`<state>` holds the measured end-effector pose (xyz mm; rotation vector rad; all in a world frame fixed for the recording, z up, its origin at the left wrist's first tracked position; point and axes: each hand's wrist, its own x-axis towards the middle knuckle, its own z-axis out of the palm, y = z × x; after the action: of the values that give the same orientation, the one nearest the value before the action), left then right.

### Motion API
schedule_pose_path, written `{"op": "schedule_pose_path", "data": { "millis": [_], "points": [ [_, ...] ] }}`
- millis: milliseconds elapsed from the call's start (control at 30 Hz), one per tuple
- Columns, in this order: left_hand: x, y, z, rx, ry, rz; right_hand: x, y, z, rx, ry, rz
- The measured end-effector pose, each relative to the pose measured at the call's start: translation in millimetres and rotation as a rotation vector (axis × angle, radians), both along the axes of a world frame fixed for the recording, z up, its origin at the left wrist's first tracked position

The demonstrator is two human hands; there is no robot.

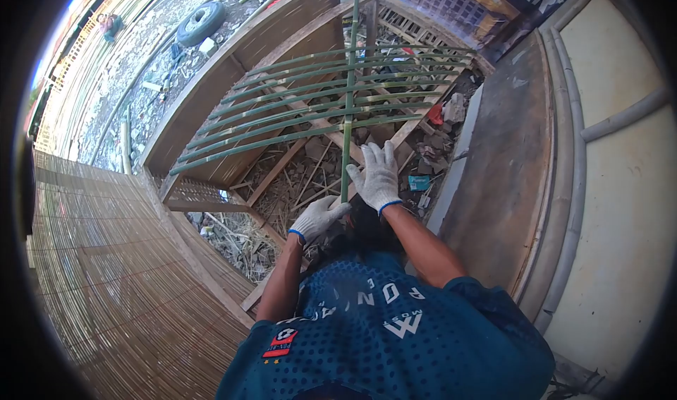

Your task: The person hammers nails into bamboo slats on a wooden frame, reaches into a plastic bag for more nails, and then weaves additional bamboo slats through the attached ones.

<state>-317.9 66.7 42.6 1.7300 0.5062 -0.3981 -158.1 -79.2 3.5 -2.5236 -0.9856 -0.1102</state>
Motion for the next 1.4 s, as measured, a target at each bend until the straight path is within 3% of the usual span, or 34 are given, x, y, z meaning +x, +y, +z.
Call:
{"op": "schedule_pose_path", "data": {
  "millis": [233,433,567,633,700,833,1033,1267,1300,1367,1400],
  "points": [
    [2.3,1.4,-4.1,0.003,0.009,-0.002,-0.6,0.4,4.6,-0.009,-0.015,0.01],
    [7.2,0.6,-3.1,0.0,0.052,-0.013,-0.1,-5.2,4.0,0.135,0.055,0.007],
    [4.7,-2.0,-23.9,-0.014,0.07,0.005,-8.6,-31.8,-14.2,0.438,0.016,-0.132],
    [7.8,-2.5,-18.9,-0.018,0.095,0.008,-13.9,-52.4,-31.8,0.41,0.172,-0.294],
    [17.4,-2.1,-1.5,-0.012,0.145,0.007,-21.1,-80.2,-80.3,0.189,0.32,-0.426],
    [23.7,-0.9,-5.9,0.113,0.275,-0.09,-17.6,-123.4,-178.9,0.042,0.664,-0.457],
    [25.1,2.8,-13.5,0.133,0.411,-0.175,62.6,-116.4,-289.0,-0.431,1.155,-0.106],
    [14.9,7.8,-26.9,0.217,0.424,-0.313,218.7,-12.4,-428.2,-0.387,0.935,0.069],
    [24.4,5.3,-24.2,0.263,0.322,-0.219,237.9,8.5,-448.1,-0.355,0.9,0.082],
    [23.7,10.0,-21.1,0.068,0.348,-0.111,273.2,57.3,-478.3,-0.299,0.837,0.121],
    [14.9,10.7,-25.3,0.072,0.379,-0.163,284.1,82.5,-489.6,-0.274,0.811,0.141]
  ]
}}
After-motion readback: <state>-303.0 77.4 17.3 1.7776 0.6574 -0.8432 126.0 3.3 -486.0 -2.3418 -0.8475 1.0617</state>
